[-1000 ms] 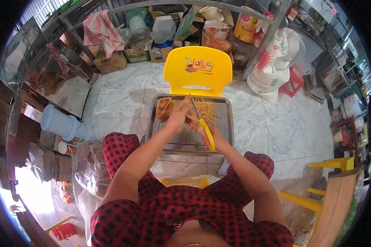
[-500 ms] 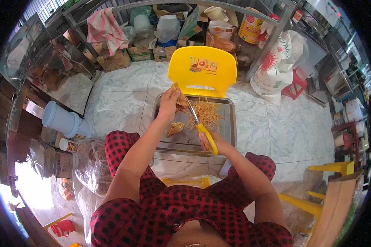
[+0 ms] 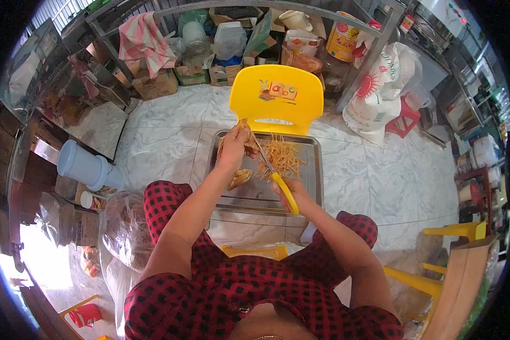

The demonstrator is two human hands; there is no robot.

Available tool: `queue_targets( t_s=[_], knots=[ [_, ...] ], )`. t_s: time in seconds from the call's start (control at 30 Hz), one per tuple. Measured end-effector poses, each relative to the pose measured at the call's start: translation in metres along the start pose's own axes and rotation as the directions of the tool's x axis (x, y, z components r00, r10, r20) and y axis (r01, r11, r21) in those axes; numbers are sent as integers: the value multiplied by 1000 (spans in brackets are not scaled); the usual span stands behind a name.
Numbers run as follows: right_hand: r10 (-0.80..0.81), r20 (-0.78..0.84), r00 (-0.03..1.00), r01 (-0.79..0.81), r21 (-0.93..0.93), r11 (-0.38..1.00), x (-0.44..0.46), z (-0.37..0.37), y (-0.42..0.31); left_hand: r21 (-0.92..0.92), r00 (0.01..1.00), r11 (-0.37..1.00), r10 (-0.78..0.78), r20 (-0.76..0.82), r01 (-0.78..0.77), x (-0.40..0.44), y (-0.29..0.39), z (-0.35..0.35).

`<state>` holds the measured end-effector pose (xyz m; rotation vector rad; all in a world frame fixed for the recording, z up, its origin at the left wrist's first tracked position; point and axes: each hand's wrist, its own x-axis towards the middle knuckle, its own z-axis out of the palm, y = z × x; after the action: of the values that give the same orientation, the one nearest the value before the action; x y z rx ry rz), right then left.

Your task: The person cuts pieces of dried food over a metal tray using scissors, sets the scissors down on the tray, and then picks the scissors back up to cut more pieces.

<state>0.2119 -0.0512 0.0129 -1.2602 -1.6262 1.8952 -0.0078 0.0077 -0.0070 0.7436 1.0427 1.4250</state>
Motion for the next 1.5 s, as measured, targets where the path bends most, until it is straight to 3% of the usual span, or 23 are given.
queue_targets(
  t_s=[0.17,0.27,0.37,0.67,1.1,1.2,1.27,1.37,1.5],
  knots=[
    [-37,6,999,38,-76,996,6,-3,6,85,993,996,26,-119,-16,-11,12,11],
    [-73,-3,997,73,-84,994,6,-1,6,18,989,1000,-9,-146,11,-9,12,8],
    [-46,-2,999,46,-114,992,3,0,1,53,998,999,3,-68,1,-7,12,3],
    [-61,34,998,62,-21,998,10,0,5,276,997,960,-38,-63,54,-15,-1,15],
    [-46,-46,998,46,-8,999,1,7,1,193,999,980,-44,-25,48,-14,-4,14],
    [-69,-26,997,71,76,995,4,8,5,202,999,979,-38,-7,39,-15,-9,15],
    [-45,-22,999,45,-1,999,10,2,5,226,996,973,23,83,-41,-17,-16,17],
    [-68,-33,997,66,-45,997,5,2,-2,174,993,984,-55,101,37,-16,-13,16],
    [-48,-93,995,37,-111,993,5,1,-2,145,999,989,-39,4,38,-21,-7,26]
  ],
)
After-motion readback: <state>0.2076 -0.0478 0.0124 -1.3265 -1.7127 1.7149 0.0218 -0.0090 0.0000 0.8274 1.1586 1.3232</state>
